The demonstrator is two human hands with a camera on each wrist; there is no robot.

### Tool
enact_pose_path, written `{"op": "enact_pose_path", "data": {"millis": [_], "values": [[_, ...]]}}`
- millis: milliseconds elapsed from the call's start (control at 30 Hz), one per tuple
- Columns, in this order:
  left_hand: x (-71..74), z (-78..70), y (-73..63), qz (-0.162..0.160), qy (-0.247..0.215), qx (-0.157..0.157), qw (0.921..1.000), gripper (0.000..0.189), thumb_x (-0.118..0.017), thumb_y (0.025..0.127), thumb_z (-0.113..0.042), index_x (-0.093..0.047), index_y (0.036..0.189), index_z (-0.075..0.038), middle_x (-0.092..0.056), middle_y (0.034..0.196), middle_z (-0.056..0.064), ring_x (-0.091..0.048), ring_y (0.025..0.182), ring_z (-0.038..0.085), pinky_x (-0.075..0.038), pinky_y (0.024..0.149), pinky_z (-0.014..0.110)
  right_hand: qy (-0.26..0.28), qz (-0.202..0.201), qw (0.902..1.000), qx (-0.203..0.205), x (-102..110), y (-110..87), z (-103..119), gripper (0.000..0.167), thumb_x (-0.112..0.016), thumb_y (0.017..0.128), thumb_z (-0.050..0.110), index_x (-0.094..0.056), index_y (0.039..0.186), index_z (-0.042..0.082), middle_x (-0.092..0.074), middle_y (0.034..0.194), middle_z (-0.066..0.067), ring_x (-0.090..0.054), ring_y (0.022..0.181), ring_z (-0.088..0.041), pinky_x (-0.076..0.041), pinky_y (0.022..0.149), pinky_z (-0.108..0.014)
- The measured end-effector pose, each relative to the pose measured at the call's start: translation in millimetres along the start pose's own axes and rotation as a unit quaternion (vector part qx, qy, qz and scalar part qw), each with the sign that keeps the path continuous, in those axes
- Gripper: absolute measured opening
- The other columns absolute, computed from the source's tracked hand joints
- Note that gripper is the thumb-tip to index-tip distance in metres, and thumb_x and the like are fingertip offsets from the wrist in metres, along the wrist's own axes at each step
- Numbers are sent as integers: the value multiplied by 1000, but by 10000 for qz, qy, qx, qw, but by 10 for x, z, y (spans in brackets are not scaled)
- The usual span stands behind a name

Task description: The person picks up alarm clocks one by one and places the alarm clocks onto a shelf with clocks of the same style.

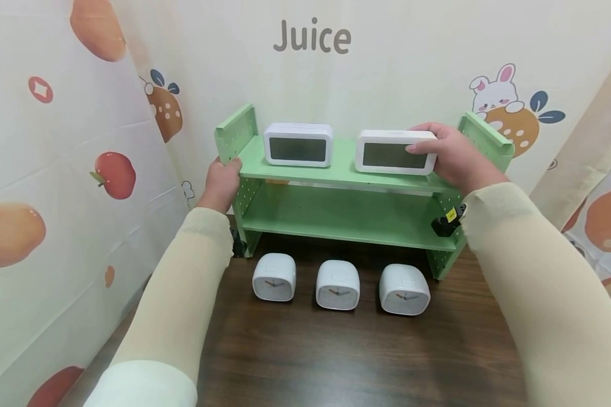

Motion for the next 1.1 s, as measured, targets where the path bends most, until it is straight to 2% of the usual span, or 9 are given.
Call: {"op": "enact_pose_path", "data": {"millis": [300,567,933,1100], "values": [[-10,-1,-3,33,-15,10,10000,53,-36,111,-40,-35,159,-19,-49,151,7,-50,133,23,-37,115,51,-149,160,9997,-127,-8,47,-37,26,-65,98,1,-58,121,8,-62,122,-4,-63,107,-18,-56,85,-26],[-6,11,-2,53,11,96,9999,55,-35,111,-41,-32,161,-21,-46,155,6,-46,138,24,-34,117,52,-224,274,9991,-213,7,74,-68,31,-63,98,-1,-51,126,7,-58,125,-4,-60,111,-18,-54,87,-25],[14,19,3,59,112,81,9999,55,-36,110,-43,-32,161,-21,-45,156,6,-45,139,26,-32,117,55,-950,376,9938,-430,47,83,-82,34,-63,103,11,-49,134,12,-53,134,-2,-54,120,-19,-48,95,-25],[8,13,6,77,98,-3,9999,54,-36,110,-41,-33,161,-21,-46,155,6,-46,138,25,-32,117,54,-1120,291,9922,-473,82,83,-106,34,-63,103,14,-48,134,12,-52,133,-2,-52,120,-18,-48,94,-23]]}}
Point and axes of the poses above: each hand's wrist, its own y-axis towards the middle knuckle, its own x-axis out of the back of the hand, z = x × y, the point moved 7 cm from there along y, towards the middle knuckle
